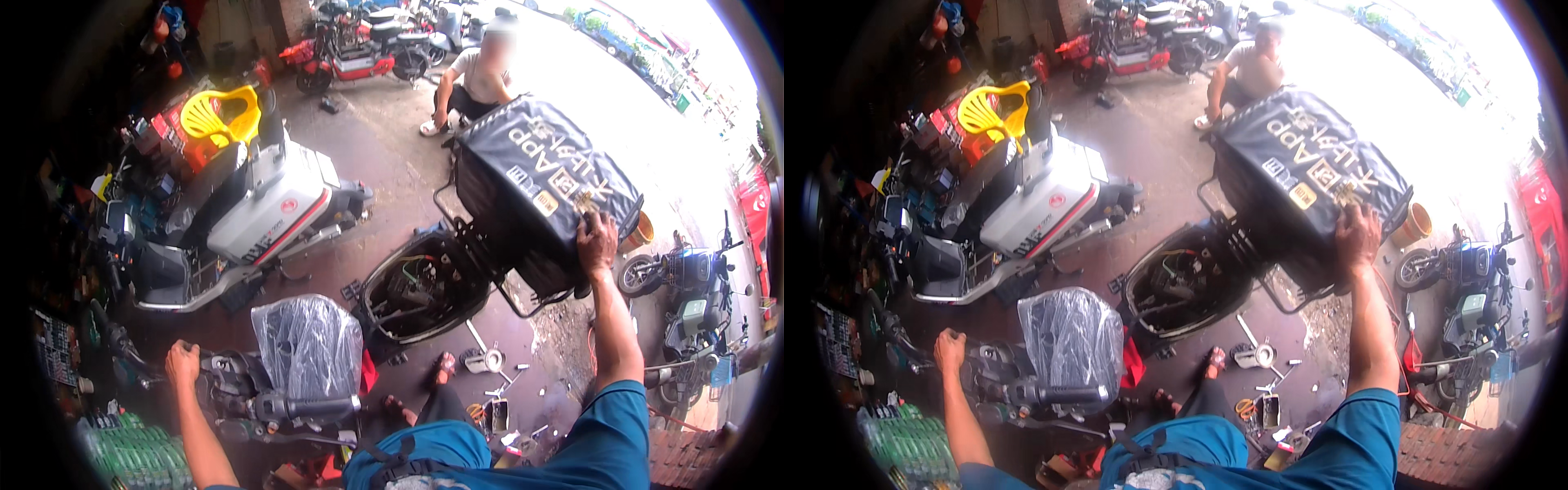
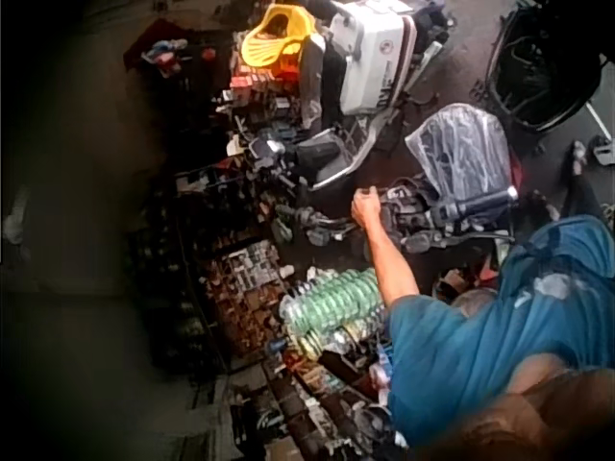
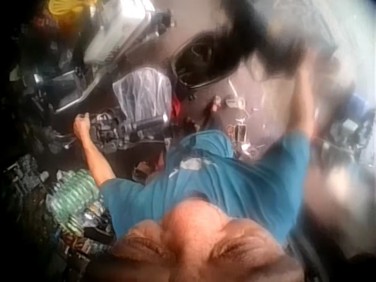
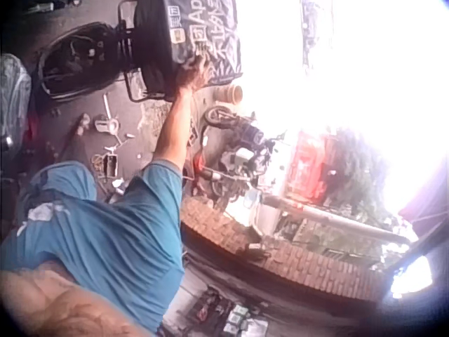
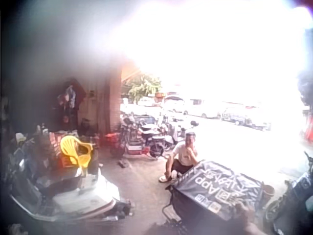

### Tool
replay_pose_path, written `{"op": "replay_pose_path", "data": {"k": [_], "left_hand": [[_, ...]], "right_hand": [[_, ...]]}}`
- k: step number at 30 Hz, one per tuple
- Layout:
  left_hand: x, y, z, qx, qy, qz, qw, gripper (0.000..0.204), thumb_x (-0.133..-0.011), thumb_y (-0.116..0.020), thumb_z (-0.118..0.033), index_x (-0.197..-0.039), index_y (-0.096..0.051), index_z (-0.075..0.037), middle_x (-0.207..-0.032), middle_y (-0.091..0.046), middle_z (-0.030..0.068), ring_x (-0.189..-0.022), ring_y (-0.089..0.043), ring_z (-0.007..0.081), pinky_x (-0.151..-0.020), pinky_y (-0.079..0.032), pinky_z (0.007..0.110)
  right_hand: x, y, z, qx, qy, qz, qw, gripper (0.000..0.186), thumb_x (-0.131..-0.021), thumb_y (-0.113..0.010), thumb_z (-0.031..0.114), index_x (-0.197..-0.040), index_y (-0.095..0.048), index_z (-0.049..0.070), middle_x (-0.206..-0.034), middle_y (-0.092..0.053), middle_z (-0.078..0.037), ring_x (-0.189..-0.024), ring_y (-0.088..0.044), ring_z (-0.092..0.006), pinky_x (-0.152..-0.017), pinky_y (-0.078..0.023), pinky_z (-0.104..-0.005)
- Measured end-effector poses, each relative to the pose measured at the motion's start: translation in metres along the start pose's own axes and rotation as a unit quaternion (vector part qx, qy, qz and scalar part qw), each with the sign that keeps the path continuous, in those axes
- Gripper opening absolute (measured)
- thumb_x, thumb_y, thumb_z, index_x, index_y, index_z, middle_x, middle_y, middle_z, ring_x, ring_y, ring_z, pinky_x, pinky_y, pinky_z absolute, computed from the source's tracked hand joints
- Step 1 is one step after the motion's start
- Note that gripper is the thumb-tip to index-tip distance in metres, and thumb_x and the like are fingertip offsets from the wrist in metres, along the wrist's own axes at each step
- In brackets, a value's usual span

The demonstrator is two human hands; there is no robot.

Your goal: The person connects electrical wires within the seat compartment of a scooter, handles a plastic-wrapped seat, and maneuvers the vehicle within a workshop.

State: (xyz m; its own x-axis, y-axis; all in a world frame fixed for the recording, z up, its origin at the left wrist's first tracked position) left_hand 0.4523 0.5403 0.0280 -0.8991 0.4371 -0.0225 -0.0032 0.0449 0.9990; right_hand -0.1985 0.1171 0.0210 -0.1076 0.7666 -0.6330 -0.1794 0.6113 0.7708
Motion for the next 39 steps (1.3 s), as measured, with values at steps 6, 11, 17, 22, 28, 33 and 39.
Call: {"op": "replay_pose_path", "data": {"k": [6, 11, 17, 22, 28, 33, 39], "left_hand": [[-0.005, -0.001, -0.005, -0.021, 0.002, 0.01, 1.0, 0.029, -0.079, -0.061, -0.029, -0.091, -0.065, -0.004, -0.092, -0.065, 0.0197, -0.092, -0.061, 0.0382, -0.08, -0.046, 0.045], [-0.005, -0.005, -0.003, -0.025, 0.015, 0.027, 0.999, 0.029, -0.079, -0.061, -0.029, -0.091, -0.065, -0.003, -0.091, -0.066, 0.0192, -0.092, -0.061, 0.0373, -0.079, -0.046, 0.044], [-0.007, -0.008, 0.003, -0.037, 0.021, 0.036, 0.998, 0.03, -0.079, -0.061, -0.03, -0.092, -0.065, -0.002, -0.092, -0.066, 0.0186, -0.092, -0.061, 0.037, -0.079, -0.046, 0.044], [-0.011, -0.014, 0.006, -0.048, 0.02, 0.027, 0.998, 0.029, -0.079, -0.061, -0.029, -0.091, -0.065, -0.002, -0.089, -0.066, 0.0185, -0.089, -0.062, 0.0367, -0.077, -0.046, 0.043], [-0.012, -0.016, 0.009, -0.053, 0.03, 0.012, 0.998, 0.031, -0.081, -0.058, -0.03, -0.091, -0.065, -0.002, -0.089, -0.066, 0.0191, -0.088, -0.062, 0.0368, -0.076, -0.046, 0.042], [-0.017, -0.022, 0.022, -0.059, 0.029, 0.003, 0.998, 0.033, -0.081, -0.058, -0.031, -0.094, -0.064, -0.001, -0.092, -0.065, 0.0195, -0.089, -0.062, 0.037, -0.076, -0.046, 0.042], [-0.014, -0.019, 0.014, -0.056, 0.032, 0.01, 0.998, 0.033, -0.081, -0.058, -0.031, -0.095, -0.064, -0.002, -0.094, -0.065, 0.0199, -0.092, -0.061, 0.0372, -0.079, -0.046, 0.042]], "right_hand": [[-0.005, -0.003, -0.001, -0.001, -0.003, 0.007, 1.0, 0.018, -0.082, -0.059, 0.021, -0.096, -0.063, 0.009, -0.096, -0.058, -0.009, -0.092, -0.055, -0.0296, -0.081, -0.043, -0.04], [0.002, -0.004, -0.004, -0.025, 0.017, -0.029, 0.999, 0.027, -0.083, -0.059, 0.019, -0.107, -0.06, 0.007, -0.102, -0.057, -0.013, -0.096, -0.055, -0.0312, -0.084, -0.043, -0.0404], [0.007, -0.002, -0.013, -0.074, 0.008, -0.05, 0.996, 0.038, -0.086, -0.058, 0.022, -0.119, -0.052, 0.004, -0.11, -0.054, -0.015, -0.108, -0.049, -0.0312, -0.094, -0.037, -0.0416], [0.009, 0.002, -0.013, -0.118, -0.036, -0.061, 0.991, 0.038, -0.09, -0.056, 0.026, -0.119, -0.053, 0.002, -0.112, -0.053, -0.016, -0.109, -0.048, -0.0295, -0.094, -0.036, -0.0393], [0.01, 0.0, -0.018, -0.147, -0.032, -0.045, 0.988, 0.037, -0.091, -0.055, 0.022, -0.12, -0.051, -0.001, -0.114, -0.053, -0.014, -0.107, -0.048, -0.0258, -0.093, -0.037, -0.037], [0.012, -0.005, -0.027, -0.146, -0.047, -0.022, 0.988, 0.036, -0.094, -0.052, 0.023, -0.12, -0.052, -0.001, -0.117, -0.054, -0.015, -0.11, -0.049, -0.025, -0.096, -0.035, -0.0365], [0.01, -0.002, -0.024, -0.14, -0.054, -0.028, 0.988, 0.037, -0.094, -0.052, 0.027, -0.118, -0.054, -0.001, -0.116, -0.054, -0.015, -0.11, -0.049, -0.0251, -0.096, -0.035, -0.0356]]}}
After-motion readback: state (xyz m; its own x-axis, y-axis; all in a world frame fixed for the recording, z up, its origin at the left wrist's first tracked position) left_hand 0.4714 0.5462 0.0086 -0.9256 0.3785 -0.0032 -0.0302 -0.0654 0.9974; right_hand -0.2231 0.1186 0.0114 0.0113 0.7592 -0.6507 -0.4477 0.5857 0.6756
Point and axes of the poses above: each hand's wrist, its own x-axis away from the middle knuckle, its own y-axis out of the back of the hand, z = x × y, the point moved 2 cm from there along -x, towards the middle knuckle
